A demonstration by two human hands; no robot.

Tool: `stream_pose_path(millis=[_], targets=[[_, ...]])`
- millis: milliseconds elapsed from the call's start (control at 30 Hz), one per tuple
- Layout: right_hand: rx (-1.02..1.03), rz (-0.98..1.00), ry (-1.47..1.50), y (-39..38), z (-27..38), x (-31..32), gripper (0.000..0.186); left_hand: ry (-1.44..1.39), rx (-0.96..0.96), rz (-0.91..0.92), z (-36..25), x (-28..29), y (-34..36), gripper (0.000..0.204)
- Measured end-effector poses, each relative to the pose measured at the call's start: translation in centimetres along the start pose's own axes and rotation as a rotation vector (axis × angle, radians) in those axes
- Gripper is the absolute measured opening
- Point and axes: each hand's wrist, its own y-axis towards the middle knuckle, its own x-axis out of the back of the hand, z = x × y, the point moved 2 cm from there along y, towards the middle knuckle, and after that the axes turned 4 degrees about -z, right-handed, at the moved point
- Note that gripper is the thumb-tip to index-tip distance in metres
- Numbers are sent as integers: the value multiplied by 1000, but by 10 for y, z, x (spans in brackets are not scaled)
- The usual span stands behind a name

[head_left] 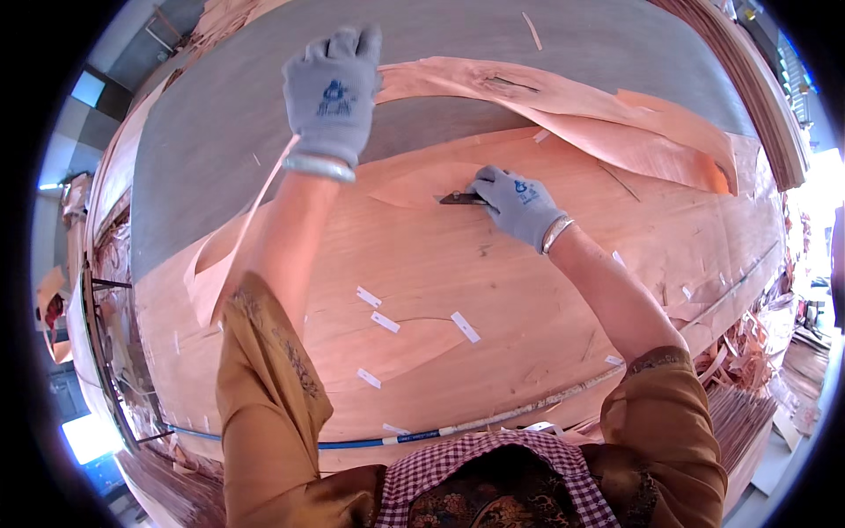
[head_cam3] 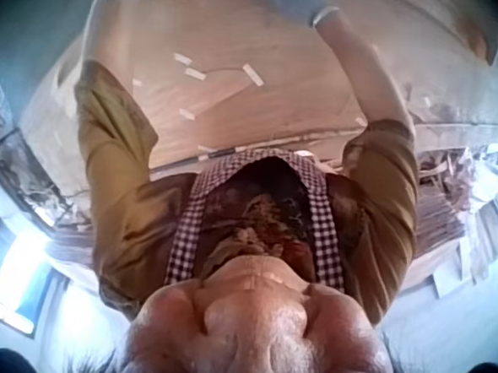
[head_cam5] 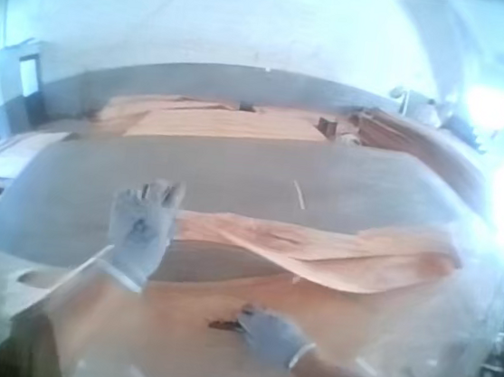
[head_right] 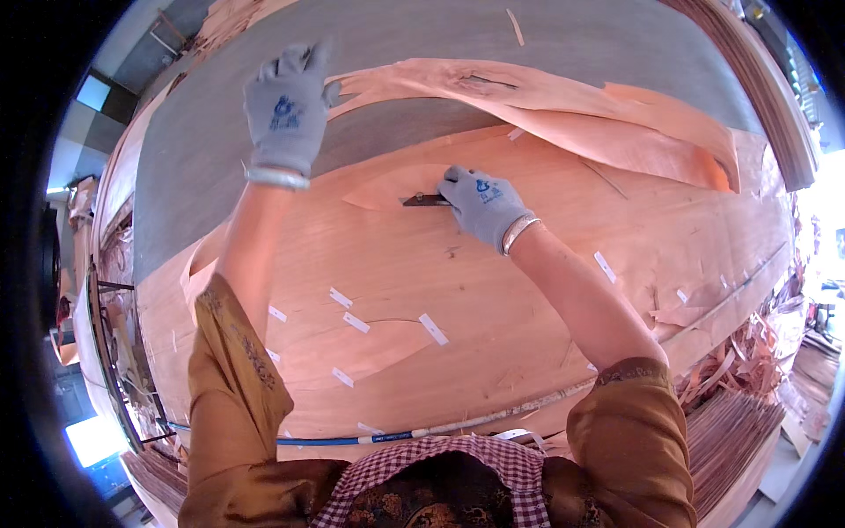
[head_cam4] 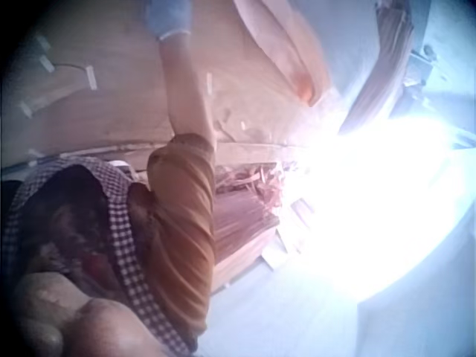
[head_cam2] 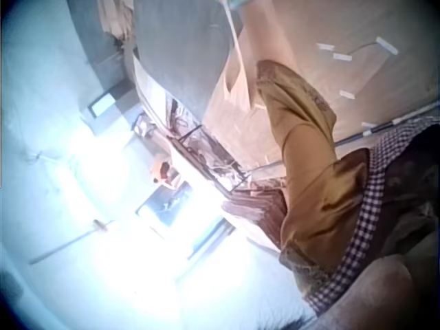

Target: The person cuts small pieces from thin wood veneer sheets with a utility knife, uses a long pole to lift and move large sheets between stacks, and applies tape to the sheets.

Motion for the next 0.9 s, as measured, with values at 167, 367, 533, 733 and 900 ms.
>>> stream_pose_path(millis=[167, 367, 533, 733, 900], targets=[[29, -88, 53, -12, 3, 4, 27, -745, 63, 179, -53, -39, -89, 30], [65, -206, -43, -33, -21, 26, 49, -701, 71, 105, -84, -68, -129, 30], [-201, -294, -281, -9, -77, 51, 87, -633, 61, 95, -77, -65, -135, 32], [-351, -172, -9, 26, -134, 65, 78, -639, 93, 134, -81, -67, -136, 36], [-283, -282, -127, 57, -137, 64, 44, -661, 74, 142, -81, -64, -135, 35]])
